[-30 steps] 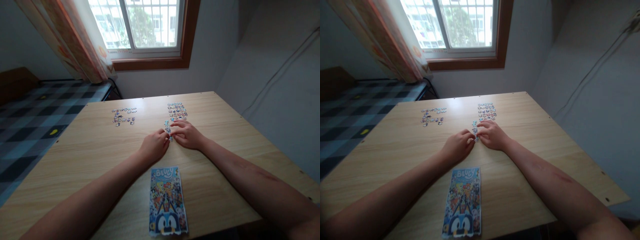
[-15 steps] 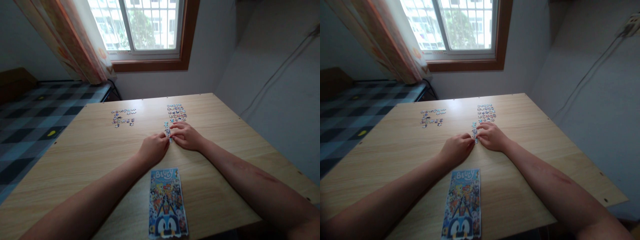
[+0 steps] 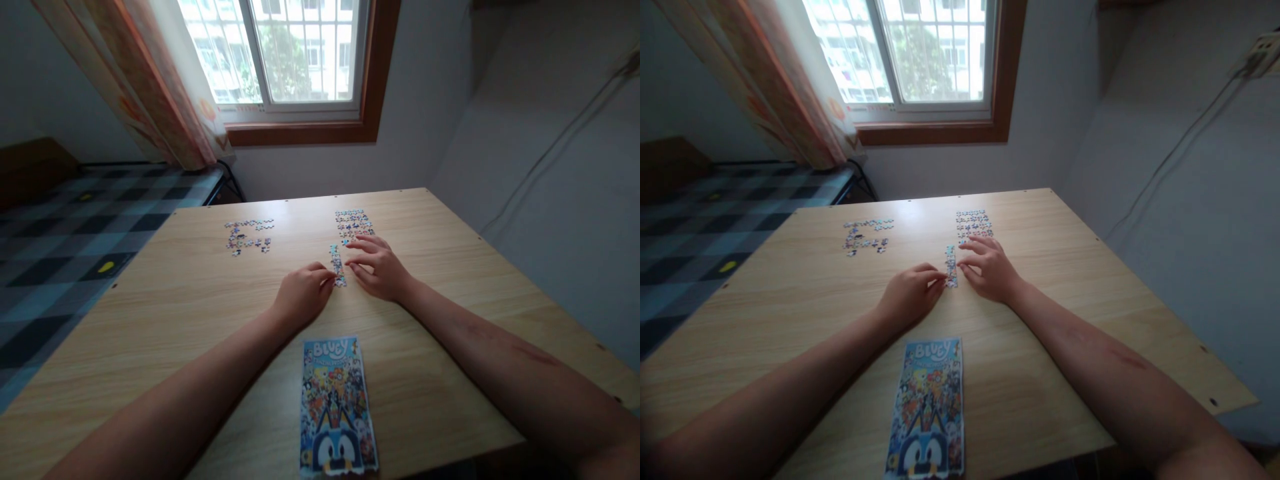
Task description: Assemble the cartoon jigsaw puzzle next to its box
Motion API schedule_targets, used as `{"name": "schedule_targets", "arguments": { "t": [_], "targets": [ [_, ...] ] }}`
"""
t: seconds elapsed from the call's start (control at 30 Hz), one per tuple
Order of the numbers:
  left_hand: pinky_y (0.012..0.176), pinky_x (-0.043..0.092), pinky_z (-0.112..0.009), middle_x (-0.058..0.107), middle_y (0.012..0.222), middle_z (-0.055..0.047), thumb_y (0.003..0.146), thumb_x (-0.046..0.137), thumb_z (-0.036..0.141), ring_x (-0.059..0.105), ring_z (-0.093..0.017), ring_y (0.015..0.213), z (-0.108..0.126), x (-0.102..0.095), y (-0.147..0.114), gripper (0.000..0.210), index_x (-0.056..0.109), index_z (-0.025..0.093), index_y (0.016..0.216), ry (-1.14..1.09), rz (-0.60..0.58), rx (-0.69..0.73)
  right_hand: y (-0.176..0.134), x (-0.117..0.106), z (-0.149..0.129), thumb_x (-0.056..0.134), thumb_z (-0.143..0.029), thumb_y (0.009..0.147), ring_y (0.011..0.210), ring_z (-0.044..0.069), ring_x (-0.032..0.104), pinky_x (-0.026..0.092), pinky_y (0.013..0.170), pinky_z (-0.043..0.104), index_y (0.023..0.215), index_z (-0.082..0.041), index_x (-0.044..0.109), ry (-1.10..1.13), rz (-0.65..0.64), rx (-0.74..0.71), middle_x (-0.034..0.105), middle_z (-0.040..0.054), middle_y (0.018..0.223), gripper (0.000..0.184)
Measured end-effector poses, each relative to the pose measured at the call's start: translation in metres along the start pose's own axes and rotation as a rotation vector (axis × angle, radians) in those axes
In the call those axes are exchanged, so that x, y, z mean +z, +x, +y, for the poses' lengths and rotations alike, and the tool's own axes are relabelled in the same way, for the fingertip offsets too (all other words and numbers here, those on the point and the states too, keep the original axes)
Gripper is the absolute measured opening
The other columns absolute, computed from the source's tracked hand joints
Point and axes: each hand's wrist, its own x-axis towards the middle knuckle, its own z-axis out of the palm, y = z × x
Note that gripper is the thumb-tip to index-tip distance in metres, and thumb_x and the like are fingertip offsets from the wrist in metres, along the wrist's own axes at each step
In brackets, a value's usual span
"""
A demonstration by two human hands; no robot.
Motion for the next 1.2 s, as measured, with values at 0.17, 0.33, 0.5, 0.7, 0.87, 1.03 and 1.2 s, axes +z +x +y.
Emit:
{"name": "schedule_targets", "arguments": {
  "t": [0.17, 0.33, 0.5, 0.7, 0.87, 1.03, 1.2],
  "targets": [
    [0.083, 0.055, -0.037, 0.076, 0.102, -0.004, 0.096, 0.058, 0.032, 0.068, -0.021, 0.09, -0.015, -0.004, 0.003, 0.022, 0.078, 0.024, 0.099, 0.014, 0.022, -0.061, -0.001, 0.0, 0.002, 0.064, -0.024, 0.089, 0.136, 0.031, 0.049, 0.034, 0.114, 0.062, 0.084, -0.027, 0.078, -0.035, 0.025, 0.055, 0.071, 0.0031, 0.124, 0.015],
    [0.096, 0.051, -0.044, 0.073, 0.11, -0.007, 0.09, 0.068, 0.043, 0.062, -0.025, 0.102, -0.015, -0.002, 0.005, 0.028, 0.075, 0.023, 0.109, 0.061, 0.003, 0.044, -0.002, 0.001, 0.0, 0.064, -0.023, 0.088, 0.137, 0.031, 0.047, 0.034, 0.114, 0.063, 0.082, -0.027, 0.077, -0.025, 0.003, 0.033, 0.07, 0.004, 0.125, 0.015],
    [0.098, 0.049, -0.046, 0.071, 0.116, -0.009, 0.089, 0.068, 0.048, 0.061, -0.027, 0.106, -0.007, -0.001, 0.005, 0.037, 0.072, 0.021, 0.114, 0.097, -0.027, 0.062, -0.002, 0.0, -0.004, 0.064, -0.023, 0.088, 0.138, 0.032, 0.047, 0.032, 0.116, 0.063, 0.079, -0.025, 0.076, 0.001, -0.022, 0.021, 0.069, 0.0055, 0.127, 0.016],
    [0.097, 0.049, -0.045, 0.071, 0.116, -0.008, 0.09, 0.066, 0.048, 0.061, -0.028, 0.107, -0.005, -0.001, 0.005, 0.037, 0.071, 0.02, 0.114, 0.104, -0.029, 0.053, -0.002, 0.002, -0.003, 0.063, -0.022, 0.087, 0.136, 0.033, 0.048, 0.034, 0.114, 0.063, 0.078, -0.025, 0.077, 0.003, -0.045, -0.018, 0.07, 0.0063, 0.126, 0.016],
    [0.099, 0.048, -0.045, 0.071, 0.117, -0.009, 0.092, 0.064, 0.048, 0.061, -0.027, 0.108, -0.007, 0.001, 0.005, 0.036, 0.069, 0.02, 0.115, 0.103, -0.04, 0.069, -0.004, 0.001, -0.001, 0.063, -0.023, 0.087, 0.136, 0.033, 0.049, 0.036, 0.114, 0.064, 0.077, -0.025, 0.076, -0.008, -0.055, -0.018, 0.07, 0.0055, 0.127, 0.017],
    [0.106, 0.045, -0.044, 0.068, 0.124, -0.011, 0.096, 0.057, 0.048, 0.059, -0.026, 0.116, -0.01, 0.006, 0.008, 0.037, 0.067, 0.019, 0.118, 0.066, -0.054, 0.089, -0.004, -0.002, 0.0, 0.062, -0.024, 0.088, 0.136, 0.031, 0.049, 0.036, 0.115, 0.062, 0.078, -0.025, 0.076, 0.005, -0.062, -0.011, 0.07, 0.0051, 0.126, 0.017],
    [0.116, 0.037, -0.044, 0.058, 0.142, -0.014, 0.1, 0.048, 0.048, 0.05, -0.027, 0.133, -0.012, 0.011, 0.009, 0.047, 0.057, 0.017, 0.134, 0.076, -0.105, 0.084, -0.004, -0.003, 0.003, 0.063, -0.025, 0.088, 0.138, 0.031, 0.046, 0.033, 0.118, 0.06, 0.078, -0.026, 0.076, 0.027, -0.087, 0.014, 0.068, 0.0037, 0.128, 0.017]
  ]
}}
